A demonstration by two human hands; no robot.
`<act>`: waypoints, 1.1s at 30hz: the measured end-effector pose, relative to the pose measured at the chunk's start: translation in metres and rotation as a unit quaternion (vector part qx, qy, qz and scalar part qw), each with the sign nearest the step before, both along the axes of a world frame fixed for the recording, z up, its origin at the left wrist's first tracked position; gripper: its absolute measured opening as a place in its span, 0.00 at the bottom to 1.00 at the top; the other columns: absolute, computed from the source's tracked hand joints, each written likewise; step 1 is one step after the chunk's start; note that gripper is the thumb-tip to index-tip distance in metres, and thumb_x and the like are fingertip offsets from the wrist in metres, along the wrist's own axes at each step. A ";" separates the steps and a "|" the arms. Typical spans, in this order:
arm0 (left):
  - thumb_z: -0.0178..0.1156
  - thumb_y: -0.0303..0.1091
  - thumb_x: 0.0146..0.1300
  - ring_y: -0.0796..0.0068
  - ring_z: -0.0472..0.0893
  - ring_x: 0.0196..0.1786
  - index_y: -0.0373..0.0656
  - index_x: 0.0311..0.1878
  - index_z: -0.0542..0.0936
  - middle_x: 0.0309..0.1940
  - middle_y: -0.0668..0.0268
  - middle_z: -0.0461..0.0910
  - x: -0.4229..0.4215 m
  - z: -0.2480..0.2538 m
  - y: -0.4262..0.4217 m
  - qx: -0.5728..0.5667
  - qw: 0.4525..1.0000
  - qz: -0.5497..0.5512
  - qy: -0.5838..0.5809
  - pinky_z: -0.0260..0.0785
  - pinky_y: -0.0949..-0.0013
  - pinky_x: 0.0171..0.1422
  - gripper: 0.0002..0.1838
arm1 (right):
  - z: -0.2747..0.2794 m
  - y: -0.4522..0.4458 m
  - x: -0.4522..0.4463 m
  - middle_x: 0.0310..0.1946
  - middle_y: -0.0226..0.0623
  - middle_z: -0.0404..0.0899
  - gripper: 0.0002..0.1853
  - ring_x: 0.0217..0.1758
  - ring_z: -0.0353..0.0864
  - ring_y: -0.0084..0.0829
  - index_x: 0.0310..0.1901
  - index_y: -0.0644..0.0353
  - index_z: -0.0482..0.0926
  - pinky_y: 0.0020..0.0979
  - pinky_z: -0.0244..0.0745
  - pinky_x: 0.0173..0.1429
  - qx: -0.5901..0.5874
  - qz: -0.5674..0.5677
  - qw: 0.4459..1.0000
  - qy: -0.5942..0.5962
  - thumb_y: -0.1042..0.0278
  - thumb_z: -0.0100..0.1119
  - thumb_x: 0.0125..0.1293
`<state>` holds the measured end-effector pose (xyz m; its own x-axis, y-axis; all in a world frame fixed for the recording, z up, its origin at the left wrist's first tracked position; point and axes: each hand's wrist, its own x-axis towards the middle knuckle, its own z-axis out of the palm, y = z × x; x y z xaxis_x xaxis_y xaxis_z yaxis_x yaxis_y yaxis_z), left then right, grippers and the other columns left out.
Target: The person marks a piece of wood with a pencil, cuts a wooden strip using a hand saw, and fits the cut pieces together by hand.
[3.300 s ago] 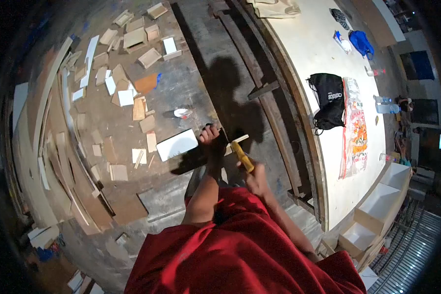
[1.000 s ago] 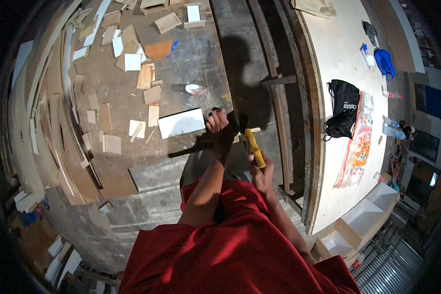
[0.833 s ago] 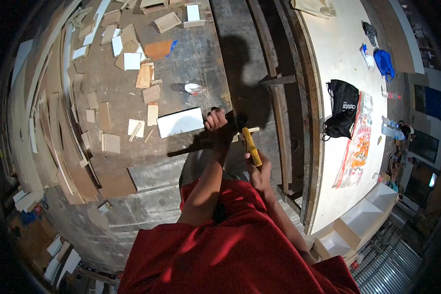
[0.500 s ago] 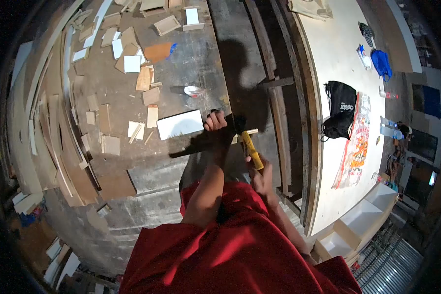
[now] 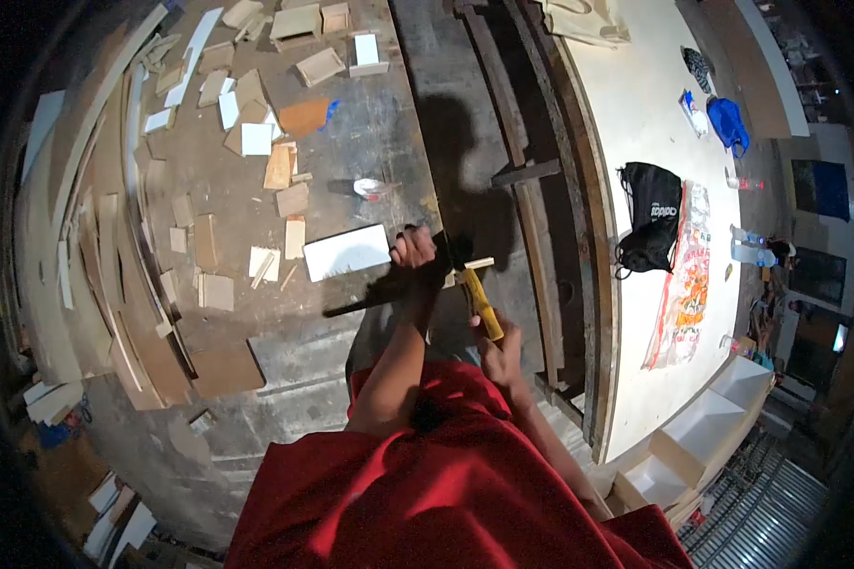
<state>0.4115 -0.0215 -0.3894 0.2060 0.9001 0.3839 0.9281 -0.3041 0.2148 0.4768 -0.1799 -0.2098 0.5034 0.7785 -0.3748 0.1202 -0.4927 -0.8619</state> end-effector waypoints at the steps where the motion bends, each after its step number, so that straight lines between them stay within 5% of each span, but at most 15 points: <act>1: 0.60 0.41 0.69 0.62 0.75 0.43 0.49 0.43 0.77 0.39 0.66 0.74 -0.005 0.001 -0.003 -0.083 0.992 -0.039 -0.089 0.62 0.57 0.50 0.08 | 0.002 0.000 0.000 0.26 0.22 0.70 0.16 0.31 0.66 0.19 0.44 0.65 0.80 0.27 0.60 0.34 0.004 -0.023 0.999 0.038 0.57 0.61 0.75; 4: 0.62 0.44 0.66 0.52 0.76 0.47 0.45 0.48 0.78 0.45 0.61 0.78 -0.022 0.002 -0.009 -0.181 0.952 -0.120 -0.217 0.62 0.49 0.53 0.15 | 0.000 -0.001 0.003 0.27 0.22 0.70 0.15 0.31 0.65 0.18 0.44 0.65 0.80 0.26 0.60 0.34 0.041 -0.049 0.996 0.063 0.58 0.60 0.74; 6: 0.61 0.45 0.67 0.50 0.77 0.50 0.48 0.53 0.80 0.47 0.60 0.80 -0.044 0.015 -0.020 -0.146 0.935 -0.308 -0.092 0.63 0.47 0.56 0.16 | 0.002 -0.005 -0.001 0.25 0.21 0.69 0.12 0.28 0.64 0.16 0.42 0.63 0.79 0.26 0.58 0.32 -0.002 -0.037 0.999 0.012 0.61 0.59 0.73; 13: 0.59 0.37 0.68 0.47 0.77 0.58 0.48 0.58 0.82 0.52 0.53 0.79 -0.061 0.014 -0.020 -0.164 0.912 -0.352 -0.133 0.67 0.46 0.65 0.17 | -0.002 -0.007 0.003 0.26 0.22 0.69 0.20 0.31 0.65 0.17 0.41 0.64 0.78 0.27 0.59 0.33 0.036 -0.020 0.999 0.013 0.51 0.63 0.75; 16: 0.59 0.34 0.68 0.45 0.76 0.64 0.44 0.55 0.83 0.58 0.49 0.79 -0.058 -0.040 -0.017 -0.305 0.816 -0.272 -0.410 0.66 0.49 0.70 0.14 | -0.011 0.002 0.004 0.26 0.21 0.70 0.17 0.31 0.65 0.18 0.42 0.64 0.78 0.27 0.59 0.33 0.039 -0.070 0.995 0.054 0.54 0.62 0.75; 19: 0.60 0.36 0.67 0.42 0.75 0.67 0.41 0.52 0.84 0.61 0.48 0.79 -0.057 -0.034 -0.005 -0.287 0.895 -0.279 -0.199 0.65 0.48 0.74 0.14 | 0.002 0.015 0.004 0.27 0.20 0.71 0.16 0.29 0.65 0.17 0.44 0.64 0.80 0.27 0.58 0.32 0.000 -0.060 0.997 0.049 0.56 0.62 0.76; 22: 0.61 0.37 0.66 0.42 0.75 0.66 0.41 0.50 0.84 0.61 0.50 0.79 -0.046 -0.032 -0.007 -0.235 0.892 -0.281 -0.265 0.66 0.47 0.72 0.14 | 0.004 0.016 0.006 0.27 0.19 0.71 0.16 0.28 0.66 0.16 0.47 0.64 0.81 0.26 0.57 0.31 -0.005 -0.062 0.996 0.060 0.57 0.63 0.76; 24: 0.62 0.37 0.66 0.42 0.75 0.66 0.41 0.53 0.83 0.60 0.51 0.80 -0.047 -0.043 -0.010 -0.138 0.915 -0.317 -0.209 0.67 0.45 0.70 0.15 | 0.001 0.012 0.006 0.27 0.19 0.71 0.16 0.28 0.66 0.15 0.48 0.64 0.81 0.26 0.57 0.30 -0.001 -0.056 0.996 0.072 0.57 0.63 0.75; 26: 0.62 0.37 0.65 0.43 0.76 0.65 0.42 0.53 0.82 0.59 0.52 0.80 -0.031 -0.060 -0.006 -0.148 0.924 -0.297 -0.190 0.68 0.45 0.68 0.16 | -0.007 0.010 0.008 0.34 0.32 0.77 0.16 0.39 0.72 0.24 0.54 0.68 0.79 0.31 0.72 0.46 -0.013 -0.024 0.997 0.066 0.68 0.54 0.70; 30: 0.62 0.37 0.63 0.48 0.78 0.58 0.43 0.54 0.80 0.57 0.55 0.79 0.000 -0.006 0.011 -0.275 0.944 -0.182 -0.003 0.69 0.44 0.59 0.18 | -0.008 0.008 0.010 0.37 0.33 0.78 0.19 0.42 0.73 0.26 0.56 0.69 0.77 0.31 0.72 0.50 -0.078 -0.010 0.994 0.072 0.68 0.52 0.67; 33: 0.62 0.37 0.61 0.53 0.78 0.55 0.43 0.56 0.78 0.58 0.56 0.78 -0.007 0.017 -0.002 -0.083 0.979 -0.175 0.068 0.69 0.48 0.57 0.20 | -0.025 0.003 0.008 0.26 0.18 0.70 0.16 0.28 0.64 0.15 0.46 0.63 0.80 0.25 0.56 0.31 0.085 -0.025 0.996 0.034 0.55 0.62 0.76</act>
<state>0.4045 -0.0230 -0.3722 0.5515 0.8129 0.1871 0.7968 -0.5798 0.1704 0.4850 -0.1774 -0.2345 0.5212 0.8078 -0.2752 0.0373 -0.3438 -0.9383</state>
